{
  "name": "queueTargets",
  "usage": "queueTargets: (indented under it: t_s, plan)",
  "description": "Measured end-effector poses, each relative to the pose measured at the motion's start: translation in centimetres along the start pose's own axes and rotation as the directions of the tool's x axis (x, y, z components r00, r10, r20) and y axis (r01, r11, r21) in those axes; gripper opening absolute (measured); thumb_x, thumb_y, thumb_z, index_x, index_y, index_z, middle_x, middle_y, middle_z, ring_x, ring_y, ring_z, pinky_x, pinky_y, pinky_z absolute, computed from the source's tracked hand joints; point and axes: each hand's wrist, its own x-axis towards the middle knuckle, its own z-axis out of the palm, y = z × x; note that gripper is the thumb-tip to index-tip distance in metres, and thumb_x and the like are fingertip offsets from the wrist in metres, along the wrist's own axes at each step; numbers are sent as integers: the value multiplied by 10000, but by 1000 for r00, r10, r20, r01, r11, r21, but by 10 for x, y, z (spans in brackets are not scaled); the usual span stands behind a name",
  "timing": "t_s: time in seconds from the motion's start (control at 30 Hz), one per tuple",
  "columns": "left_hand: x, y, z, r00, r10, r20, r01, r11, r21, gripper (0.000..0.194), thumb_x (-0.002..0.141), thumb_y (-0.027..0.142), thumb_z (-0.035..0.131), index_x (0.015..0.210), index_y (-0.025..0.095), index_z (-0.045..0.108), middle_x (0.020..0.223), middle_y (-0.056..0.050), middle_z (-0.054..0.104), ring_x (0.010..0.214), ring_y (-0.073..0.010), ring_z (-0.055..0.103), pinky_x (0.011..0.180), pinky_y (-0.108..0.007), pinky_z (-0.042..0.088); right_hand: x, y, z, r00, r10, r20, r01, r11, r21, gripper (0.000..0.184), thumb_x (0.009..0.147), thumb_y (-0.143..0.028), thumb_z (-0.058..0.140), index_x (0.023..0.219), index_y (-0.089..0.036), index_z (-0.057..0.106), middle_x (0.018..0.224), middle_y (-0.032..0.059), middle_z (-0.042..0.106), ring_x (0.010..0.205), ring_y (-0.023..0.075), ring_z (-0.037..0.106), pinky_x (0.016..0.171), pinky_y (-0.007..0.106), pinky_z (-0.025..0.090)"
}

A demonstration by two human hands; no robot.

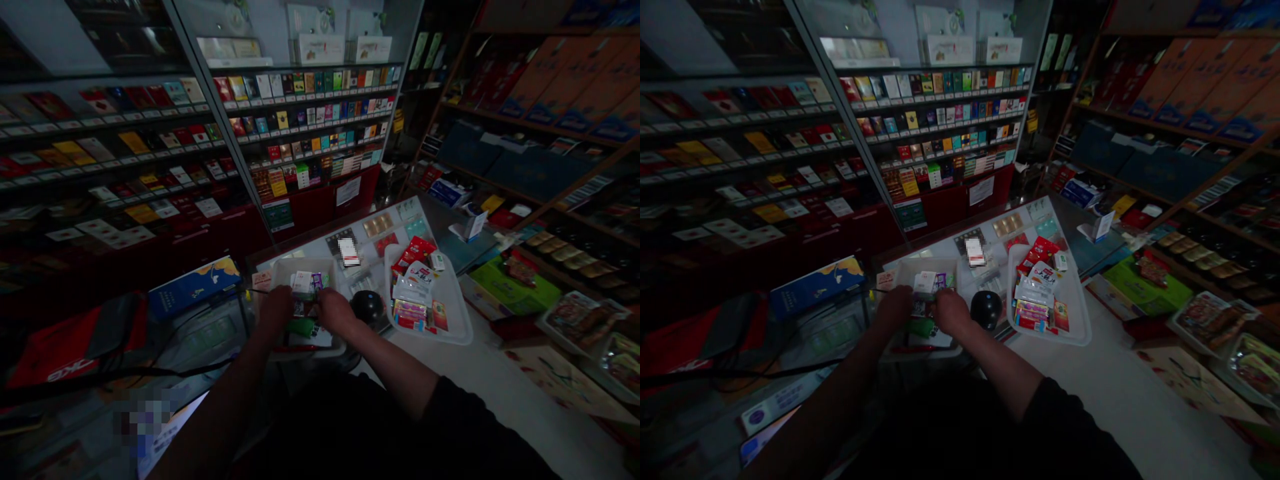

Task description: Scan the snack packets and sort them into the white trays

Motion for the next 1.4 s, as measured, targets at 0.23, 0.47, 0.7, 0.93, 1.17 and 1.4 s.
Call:
queueTargets:
  t_s: [0.23,0.47,0.7,0.93,1.17,1.4]
  plan:
    - [5,0,16,996,20,92,-19,1000,-7,299,958,124,415,1121,112,665,1142,-189,703,1041,-235,705,841,-297,534,19,-9,34,988,121,92,-120,993,-11,257,929,-310,601,1053,-129,734,1136,198,738,1003,258,733,782,299,549]
    - [13,6,23,985,31,170,-31,1000,-4,304,940,122,441,1085,65,702,1119,-231,714,1041,-270,718,854,-328,550,39,-12,50,954,232,192,-237,971,4,332,925,-388,614,1043,-124,778,1087,220,766,1017,308,750,812,335,575]
    - [15,6,25,988,1,157,8,998,-57,269,935,131,477,1066,73,705,1110,-224,711,1048,-271,714,876,-327,538,43,-12,54,947,261,187,-270,963,23,317,913,-340,624,1071,-111,775,1122,221,762,1058,304,738,843,331,568]
    - [15,6,10,995,-82,56,91,979,-181,267,930,140,474,1111,108,668,1073,-192,729,997,-240,723,827,-299,522,41,-13,46,965,257,51,-262,956,133,319,932,-328,621,1134,-98,711,1118,207,753,1050,291,726,826,324,536]
    - [13,13,-15,968,-192,-163,94,875,-475,258,970,340,497,1118,185,641,1041,-117,763,961,-246,726,808,-318,508,36,-11,23,941,274,-199,-184,907,378,158,915,-188,587,1016,-175,707,979,96,768,929,218,713,810,290,490]
    - [12,29,-38,942,-266,-205,-28,546,-837,220,889,394,587,982,208,659,864,-42,768,813,-198,729,751,-294,516,31,4,-2,861,361,-359,-51,763,644,135,853,-240,618,959,-196,690,838,12,733,773,183,674,725,283,497]
